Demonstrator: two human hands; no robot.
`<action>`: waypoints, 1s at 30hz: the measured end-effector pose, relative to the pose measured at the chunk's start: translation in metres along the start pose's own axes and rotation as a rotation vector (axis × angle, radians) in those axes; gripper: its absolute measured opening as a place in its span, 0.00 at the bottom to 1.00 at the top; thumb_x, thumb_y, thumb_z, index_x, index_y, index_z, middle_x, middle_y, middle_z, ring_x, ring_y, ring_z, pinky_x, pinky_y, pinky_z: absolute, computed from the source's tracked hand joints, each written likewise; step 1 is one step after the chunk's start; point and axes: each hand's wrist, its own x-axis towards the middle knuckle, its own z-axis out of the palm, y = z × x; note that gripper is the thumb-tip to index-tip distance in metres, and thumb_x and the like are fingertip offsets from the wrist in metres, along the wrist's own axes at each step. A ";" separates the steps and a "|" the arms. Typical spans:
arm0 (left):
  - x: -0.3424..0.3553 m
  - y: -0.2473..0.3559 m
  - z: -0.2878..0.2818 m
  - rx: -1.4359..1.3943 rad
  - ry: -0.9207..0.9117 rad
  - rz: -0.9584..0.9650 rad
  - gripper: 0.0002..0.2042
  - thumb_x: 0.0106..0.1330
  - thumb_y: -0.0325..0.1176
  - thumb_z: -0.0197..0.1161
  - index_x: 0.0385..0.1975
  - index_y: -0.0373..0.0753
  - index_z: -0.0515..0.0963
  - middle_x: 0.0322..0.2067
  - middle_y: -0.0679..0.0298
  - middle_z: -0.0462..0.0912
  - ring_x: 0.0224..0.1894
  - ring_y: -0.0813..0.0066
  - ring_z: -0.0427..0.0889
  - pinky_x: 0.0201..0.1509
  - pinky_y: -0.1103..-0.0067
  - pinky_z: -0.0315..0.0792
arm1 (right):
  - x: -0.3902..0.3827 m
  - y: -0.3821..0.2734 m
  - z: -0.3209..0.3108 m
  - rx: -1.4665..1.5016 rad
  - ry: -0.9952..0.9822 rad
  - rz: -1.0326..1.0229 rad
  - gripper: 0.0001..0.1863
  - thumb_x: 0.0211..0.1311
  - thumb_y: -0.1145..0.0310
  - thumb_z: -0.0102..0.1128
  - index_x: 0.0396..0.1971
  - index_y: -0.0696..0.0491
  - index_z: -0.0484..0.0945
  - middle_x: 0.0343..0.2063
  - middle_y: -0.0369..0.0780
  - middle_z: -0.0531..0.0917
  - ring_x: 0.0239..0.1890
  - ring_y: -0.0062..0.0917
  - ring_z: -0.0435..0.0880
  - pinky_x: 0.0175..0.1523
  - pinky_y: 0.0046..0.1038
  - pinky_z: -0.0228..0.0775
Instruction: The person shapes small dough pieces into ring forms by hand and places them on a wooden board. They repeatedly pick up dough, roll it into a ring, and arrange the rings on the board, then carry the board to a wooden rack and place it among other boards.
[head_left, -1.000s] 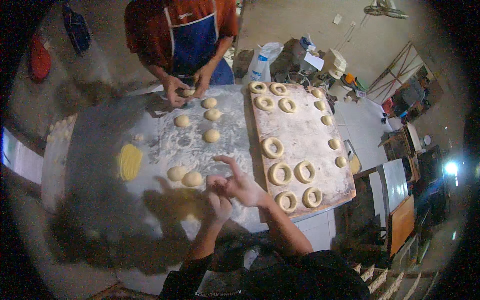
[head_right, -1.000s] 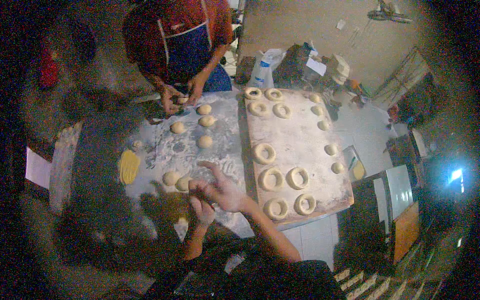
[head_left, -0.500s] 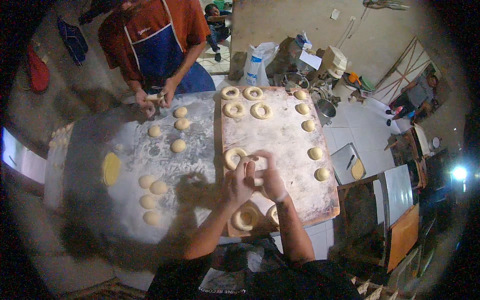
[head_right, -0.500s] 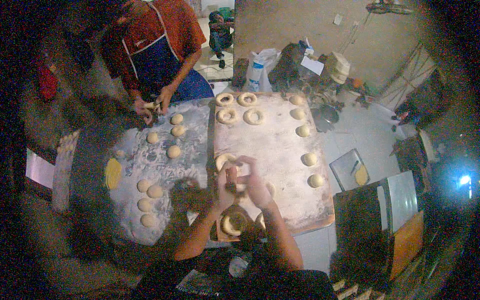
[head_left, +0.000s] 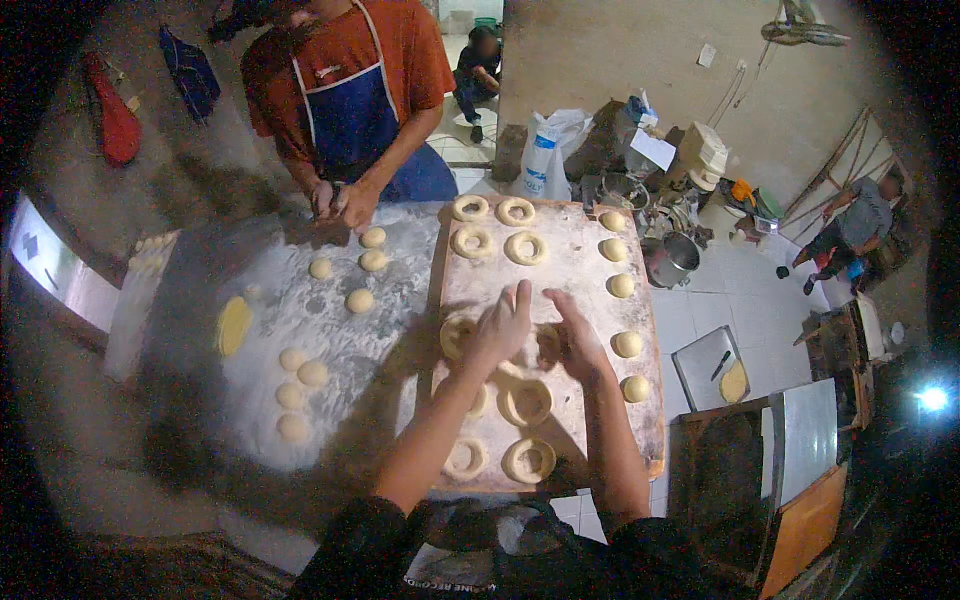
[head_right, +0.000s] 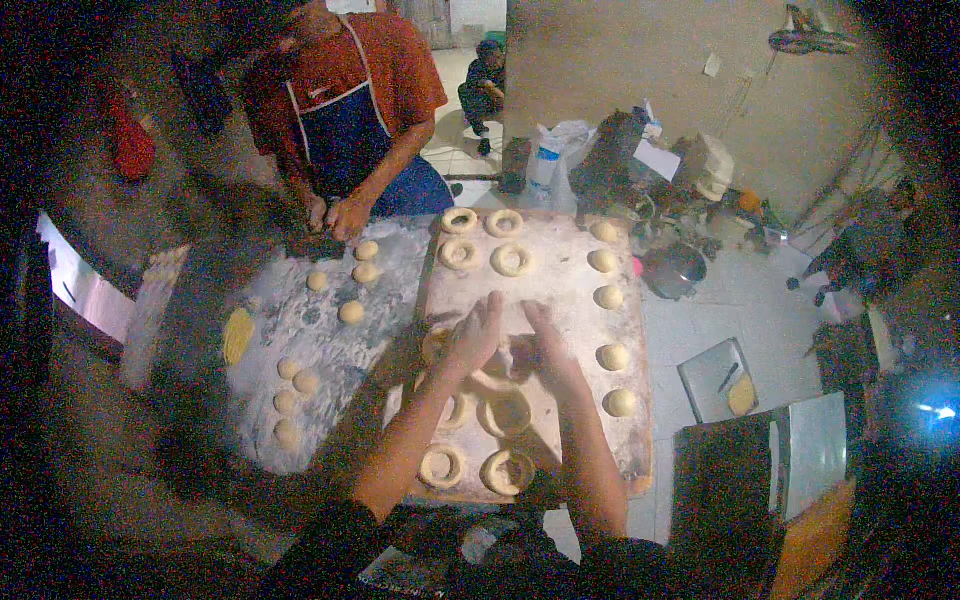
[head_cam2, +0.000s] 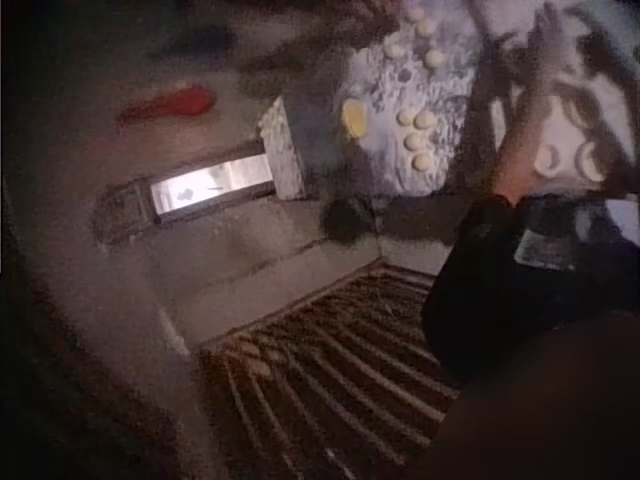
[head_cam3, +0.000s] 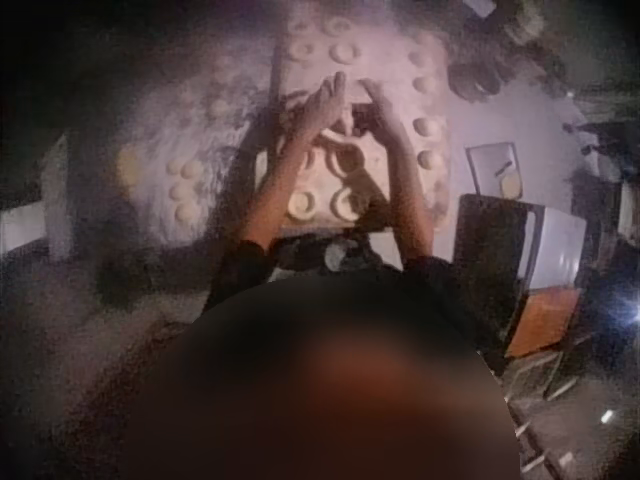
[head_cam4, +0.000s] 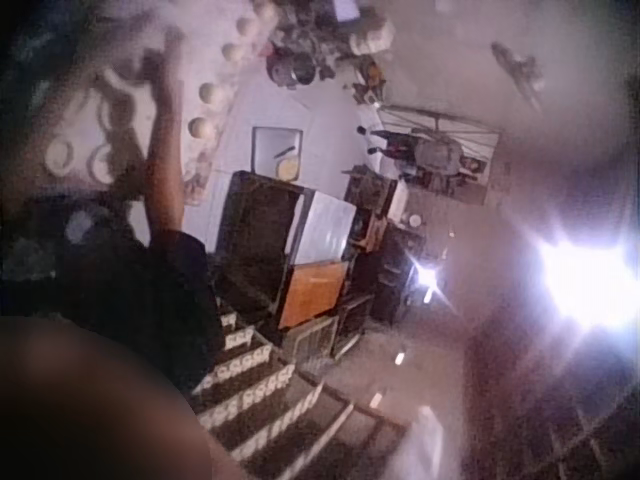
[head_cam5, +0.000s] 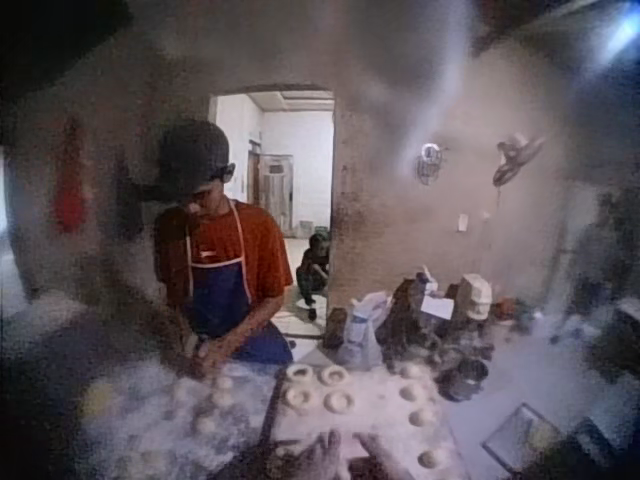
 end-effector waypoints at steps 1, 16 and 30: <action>0.002 0.000 -0.001 0.179 0.035 -0.066 0.30 0.64 0.48 0.57 0.62 0.38 0.62 0.54 0.40 0.69 0.51 0.37 0.73 0.56 0.53 0.65 | 0.012 0.008 -0.003 -0.104 0.078 -0.013 0.32 0.68 0.46 0.45 0.63 0.47 0.50 0.24 0.41 0.78 0.18 0.25 0.75 0.24 0.27 0.67; -0.013 0.045 0.026 0.681 -0.127 0.278 0.34 0.62 0.36 0.57 0.67 0.37 0.54 0.54 0.39 0.68 0.59 0.45 0.65 0.62 0.55 0.59 | -0.092 0.055 -0.071 -1.126 0.886 -0.275 0.25 0.60 0.52 0.59 0.50 0.55 0.73 0.37 0.50 0.82 0.41 0.40 0.82 0.46 0.36 0.73; -0.007 0.026 0.053 -0.479 -0.116 0.499 0.21 0.50 0.34 0.66 0.43 0.36 0.68 0.35 0.53 0.77 0.38 0.63 0.77 0.43 0.66 0.71 | -0.079 0.069 -0.105 -0.629 0.595 -0.287 0.16 0.55 0.66 0.65 0.38 0.56 0.70 0.24 0.39 0.78 0.25 0.23 0.76 0.27 0.26 0.67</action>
